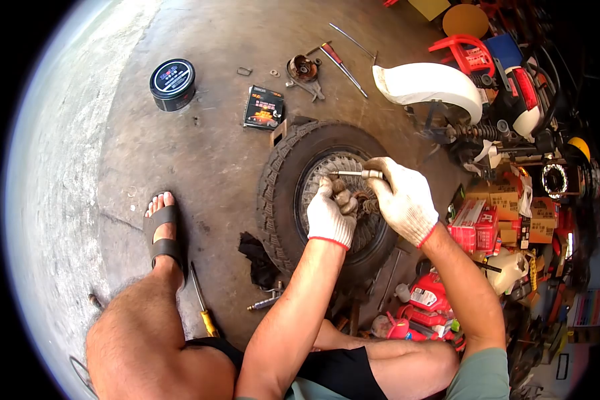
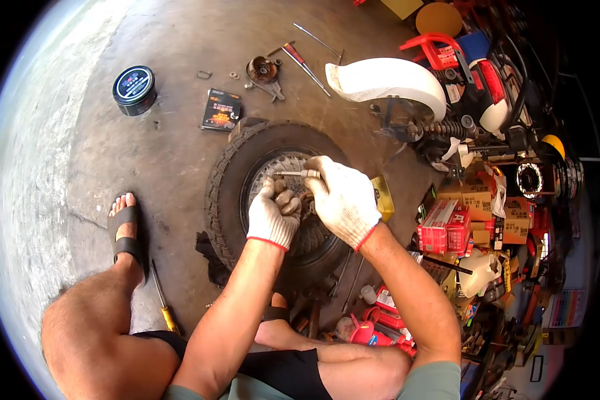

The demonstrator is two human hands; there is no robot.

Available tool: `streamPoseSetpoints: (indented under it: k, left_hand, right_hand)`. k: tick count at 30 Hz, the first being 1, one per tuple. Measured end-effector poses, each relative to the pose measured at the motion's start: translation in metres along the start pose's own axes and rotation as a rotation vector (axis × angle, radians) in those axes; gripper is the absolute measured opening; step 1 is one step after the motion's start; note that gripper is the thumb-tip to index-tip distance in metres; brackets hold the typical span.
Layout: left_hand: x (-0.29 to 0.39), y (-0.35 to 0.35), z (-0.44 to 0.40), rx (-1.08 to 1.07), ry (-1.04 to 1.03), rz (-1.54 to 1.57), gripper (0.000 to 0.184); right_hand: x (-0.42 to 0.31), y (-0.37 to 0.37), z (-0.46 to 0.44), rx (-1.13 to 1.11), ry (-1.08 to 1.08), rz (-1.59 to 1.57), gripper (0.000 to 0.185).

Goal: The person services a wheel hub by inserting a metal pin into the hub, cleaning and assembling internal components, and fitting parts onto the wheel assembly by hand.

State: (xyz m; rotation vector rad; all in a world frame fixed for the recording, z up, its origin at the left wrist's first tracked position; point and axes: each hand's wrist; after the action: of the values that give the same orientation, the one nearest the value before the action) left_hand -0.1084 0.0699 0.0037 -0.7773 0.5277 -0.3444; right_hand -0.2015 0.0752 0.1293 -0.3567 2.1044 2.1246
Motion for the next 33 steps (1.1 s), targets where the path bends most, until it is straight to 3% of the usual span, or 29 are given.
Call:
streamPoseSetpoints:
  k: [8,21,23,33]
  left_hand:
    - [0.009,0.016,-0.019,-0.119,0.075,0.249,0.022]
    - [0.012,0.003,-0.009,-0.075,-0.001,0.188,0.014]
    - [0.016,-0.004,-0.004,-0.032,0.012,0.188,0.026]
    - [0.02,-0.004,-0.003,-0.025,0.02,0.181,0.023]
  right_hand:
    - [0.007,-0.023,-0.031,-0.075,0.039,0.136,0.02]
    - [-0.007,-0.02,-0.063,-0.261,0.032,0.289,0.019]
    - [-0.009,-0.021,-0.07,-0.272,0.051,0.324,0.019]
    - [-0.017,-0.014,-0.09,-0.407,0.004,0.353,0.02]
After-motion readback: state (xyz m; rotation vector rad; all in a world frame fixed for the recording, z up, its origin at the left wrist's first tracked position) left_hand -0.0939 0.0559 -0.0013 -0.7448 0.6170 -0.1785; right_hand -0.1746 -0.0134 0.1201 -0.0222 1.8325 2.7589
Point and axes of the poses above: each hand's wrist, its own z-axis away from the middle knuckle, its own y-axis out of the back of the hand, x = y × z, and after that the axes turned 4 degrees about -z, right-handed
